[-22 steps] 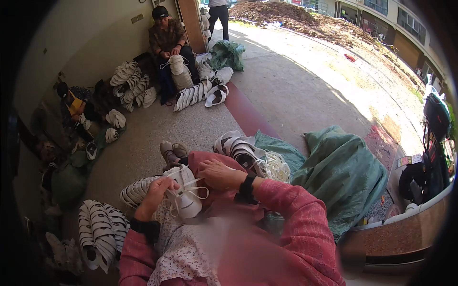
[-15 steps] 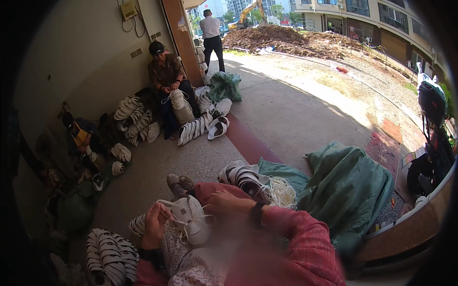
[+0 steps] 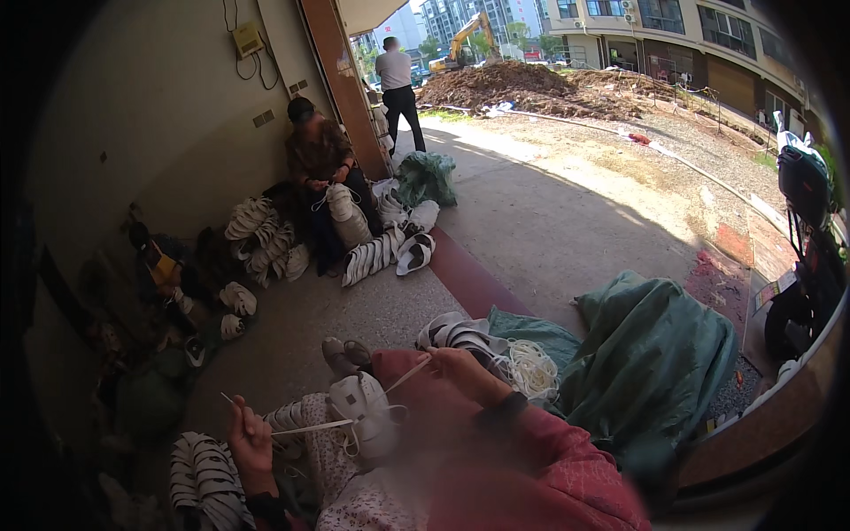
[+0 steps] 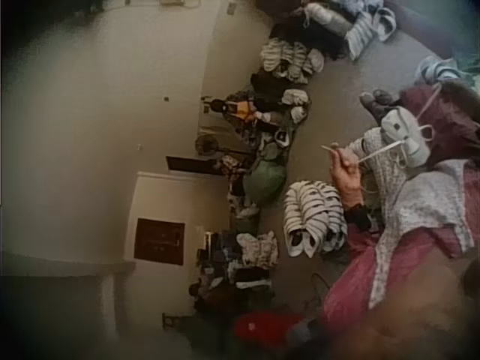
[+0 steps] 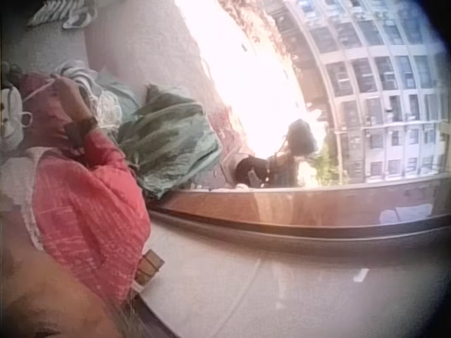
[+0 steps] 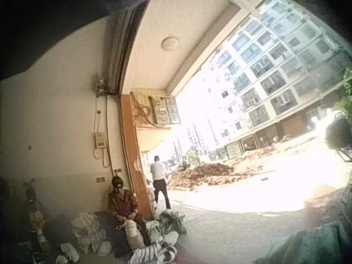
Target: The person threads a white shoelace through the eyelets of a white sneaker, pulling the lace tight and adjusting the fit. They work on a single shoe held in their lap, surrounded by stacks of similar shoes.
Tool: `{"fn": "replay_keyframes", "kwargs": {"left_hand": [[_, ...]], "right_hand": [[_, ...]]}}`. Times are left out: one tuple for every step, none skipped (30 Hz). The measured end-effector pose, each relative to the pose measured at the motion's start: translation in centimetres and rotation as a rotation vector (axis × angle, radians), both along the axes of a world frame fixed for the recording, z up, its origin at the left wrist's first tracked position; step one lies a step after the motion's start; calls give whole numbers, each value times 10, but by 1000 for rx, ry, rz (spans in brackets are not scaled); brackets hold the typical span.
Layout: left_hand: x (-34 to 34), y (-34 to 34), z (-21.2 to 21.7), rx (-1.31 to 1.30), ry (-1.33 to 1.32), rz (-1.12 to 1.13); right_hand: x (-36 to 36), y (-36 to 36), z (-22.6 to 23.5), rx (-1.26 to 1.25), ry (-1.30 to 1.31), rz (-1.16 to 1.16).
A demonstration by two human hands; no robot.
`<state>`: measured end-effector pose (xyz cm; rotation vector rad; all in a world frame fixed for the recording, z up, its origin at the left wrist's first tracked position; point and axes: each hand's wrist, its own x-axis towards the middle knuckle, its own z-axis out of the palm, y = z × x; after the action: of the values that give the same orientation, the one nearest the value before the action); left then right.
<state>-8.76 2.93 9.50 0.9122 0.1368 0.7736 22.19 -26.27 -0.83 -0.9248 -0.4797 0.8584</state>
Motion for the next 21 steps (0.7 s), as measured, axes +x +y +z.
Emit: {"fn": "replay_keyframes", "kwargs": {"left_hand": [[1, 0, 0, -10, -2, 8], [1, 1, 0, 7, -1, 7], [0, 3, 0, 25, 0, 7], [-2, 2, 0, 37, 12, 9], [-1, 2, 0, 39, 21, 20], [1, 1, 0, 37, 3, 8], [2, 1, 1, 36, -9, -5], [2, 0, 1, 36, -16, -15], [3, -1, 3, 55, -16, -13], [2, -3, 4, 70, -7, -6], [2, -5, 8, 88, 14, 1], [3, -8, 12, 85, 24, 3], [2, -9, 16, 81, 29, 9], [3, -11, 18, 73, 29, 12], [3, -14, 23, 68, -7, -20], [4, -15, 24, 82, -15, -28], [3, -16, 25, 100, -19, -40], [0, -18, 24, 117, -21, -52], [1, -19, 27, 91, 1, -32], [1, -20, 27, 110, 21, -18], [-1, -22, 26, 128, 41, -5]], "right_hand": [[4, -5, -5, 57, 92, 7], [9, -10, -10, 114, 183, 14], [14, -14, -14, 186, 262, 19], [15, -19, -20, 250, 352, 25], [18, -24, -24, 316, 441, 30], [26, -29, -29, 350, 506, 26], [33, -35, -34, 386, 575, 20], [34, -39, -33, 422, 650, 14], [40, -39, -31, 396, 779, -77], [44, -41, -29, 417, 802, -74], [49, -43, -32, 441, 836, -72], [54, -46, -35, 466, 870, -71], [56, -48, -36, 488, 885, -124], [58, -51, -35, 507, 893, -182], [59, -56, -34, 525, 901, -241], [63, -61, -32, 526, 859, -283], [63, -66, -33, 530, 821, -326], [60, -72, -36, 531, 782, -369], [64, -75, -34, 541, 787, -389], [64, -78, -35, 540, 801, -412], [65, -80, -38, 523, 767, -443]]}}
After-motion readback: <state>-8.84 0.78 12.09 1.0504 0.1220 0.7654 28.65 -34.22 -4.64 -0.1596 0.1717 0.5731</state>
